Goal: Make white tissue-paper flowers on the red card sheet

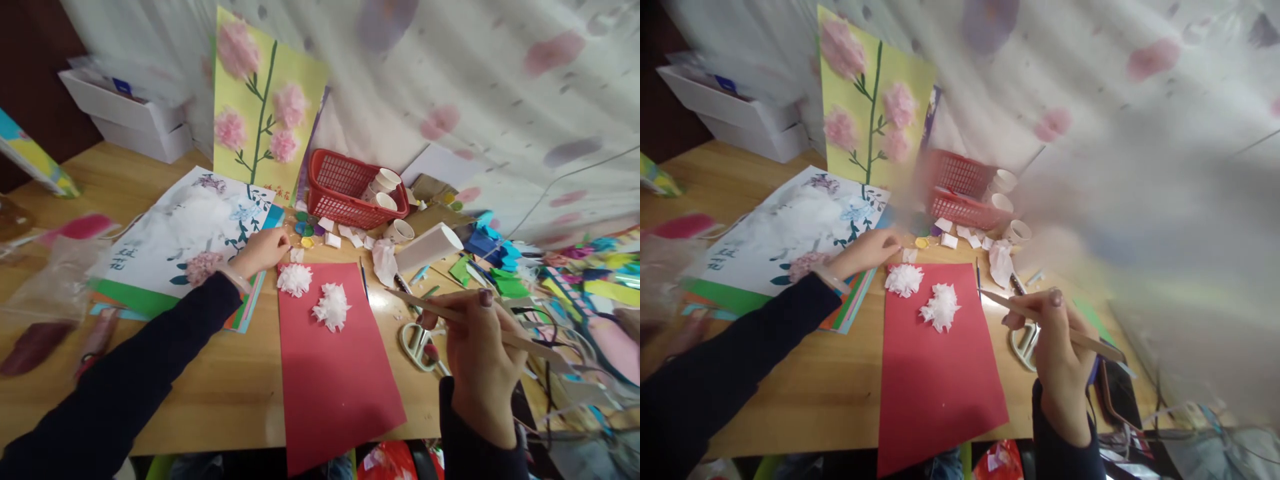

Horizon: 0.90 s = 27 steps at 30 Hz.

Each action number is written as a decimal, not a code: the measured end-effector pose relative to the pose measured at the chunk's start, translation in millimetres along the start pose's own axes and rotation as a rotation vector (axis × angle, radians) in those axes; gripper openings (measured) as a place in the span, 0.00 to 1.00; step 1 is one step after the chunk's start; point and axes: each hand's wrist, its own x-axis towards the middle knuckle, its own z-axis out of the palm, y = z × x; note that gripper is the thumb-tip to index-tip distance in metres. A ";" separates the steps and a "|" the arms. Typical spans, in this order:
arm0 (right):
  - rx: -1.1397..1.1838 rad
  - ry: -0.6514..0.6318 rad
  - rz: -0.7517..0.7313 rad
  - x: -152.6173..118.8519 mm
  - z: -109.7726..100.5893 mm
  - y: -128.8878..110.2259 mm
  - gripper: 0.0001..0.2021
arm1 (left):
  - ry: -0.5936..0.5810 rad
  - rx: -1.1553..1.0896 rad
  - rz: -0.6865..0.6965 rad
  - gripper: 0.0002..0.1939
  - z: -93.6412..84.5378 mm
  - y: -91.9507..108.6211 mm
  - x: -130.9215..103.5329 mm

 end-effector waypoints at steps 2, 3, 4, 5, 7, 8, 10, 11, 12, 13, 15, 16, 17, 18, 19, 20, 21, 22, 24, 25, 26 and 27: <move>0.113 0.007 0.005 3.4 4.9 1.7 0.24 | -0.008 -0.113 0.043 0.09 -6.8 -1.3 -4.0; 0.153 0.012 -0.002 5.3 7.7 2.2 0.25 | 0.013 -0.144 0.056 0.09 -6.8 -1.1 -5.2; 0.174 0.016 -0.017 7.1 10.2 2.5 0.25 | 0.046 -0.143 0.059 0.09 -4.2 -0.6 -5.6; 0.183 0.011 -0.028 8.5 12.3 2.9 0.24 | 0.080 -0.105 0.055 0.10 0.7 0.1 -4.9; 0.185 -0.017 -0.025 9.4 14.3 3.9 0.23 | 0.128 0.022 0.036 0.10 14.5 1.0 -1.1; 0.180 -0.036 -0.009 9.1 14.2 4.8 0.22 | 0.136 0.070 0.032 0.09 21.5 0.9 1.5; 0.168 -0.068 0.030 7.4 12.7 6.8 0.21 | 0.147 0.103 0.027 0.08 30.7 -0.6 6.5; 0.163 -0.077 0.043 6.5 11.7 7.8 0.21 | 0.148 0.091 0.025 0.09 31.9 -1.8 8.2; 0.162 -0.080 0.049 5.9 11.0 8.6 0.21 | 0.145 0.062 0.017 0.09 30.5 -3.1 9.2; 0.163 -0.082 0.053 5.7 10.6 9.1 0.21 | 0.135 0.013 0.011 0.09 26.9 -4.1 9.4; 0.169 -0.088 0.055 6.7 11.3 8.4 0.21 | 0.101 -0.160 0.003 0.07 15.7 -4.6 6.7; 0.174 -0.087 0.051 7.8 12.1 7.3 0.21 | 0.061 -0.287 0.013 0.06 9.8 -3.5 3.9; 0.181 -0.079 0.040 9.2 13.2 5.6 0.21 | -0.004 -0.426 0.031 0.06 4.9 -1.4 0.4; 0.188 -0.063 0.022 10.6 14.5 3.5 0.21 | -0.095 -0.560 0.057 0.06 1.7 1.6 -3.8; 0.195 -0.044 -0.002 11.9 15.9 1.3 0.22 | -0.205 -0.668 0.090 0.07 0.7 5.6 -8.4; 0.197 -0.029 -0.026 12.9 17.5 -0.7 0.23 | -0.314 -0.732 0.123 0.08 2.0 10.3 -12.9; 0.185 -0.022 -0.040 13.5 19.4 -2.1 0.24 | -0.397 -0.744 0.153 0.08 5.6 15.4 -17.3; 0.155 -0.040 -0.040 13.5 21.7 -2.5 0.25 | -0.433 -0.709 0.177 0.07 10.9 20.5 -21.1; 0.066 -0.123 -0.022 11.7 28.1 0.9 0.26 | -0.365 -0.551 0.226 0.04 24.6 30.0 -26.9; 0.015 -0.184 -0.010 10.0 32.1 5.0 0.26 | -0.293 -0.456 0.249 0.02 31.5 33.8 -28.8; -0.026 -0.236 -0.013 8.0 36.5 10.4 0.25 | -0.220 -0.368 0.269 0.02 37.8 36.8 -30.1; -0.063 -0.287 -0.024 5.8 41.3 16.7 0.25 | -0.164 -0.299 0.288 0.02 42.9 38.9 -30.9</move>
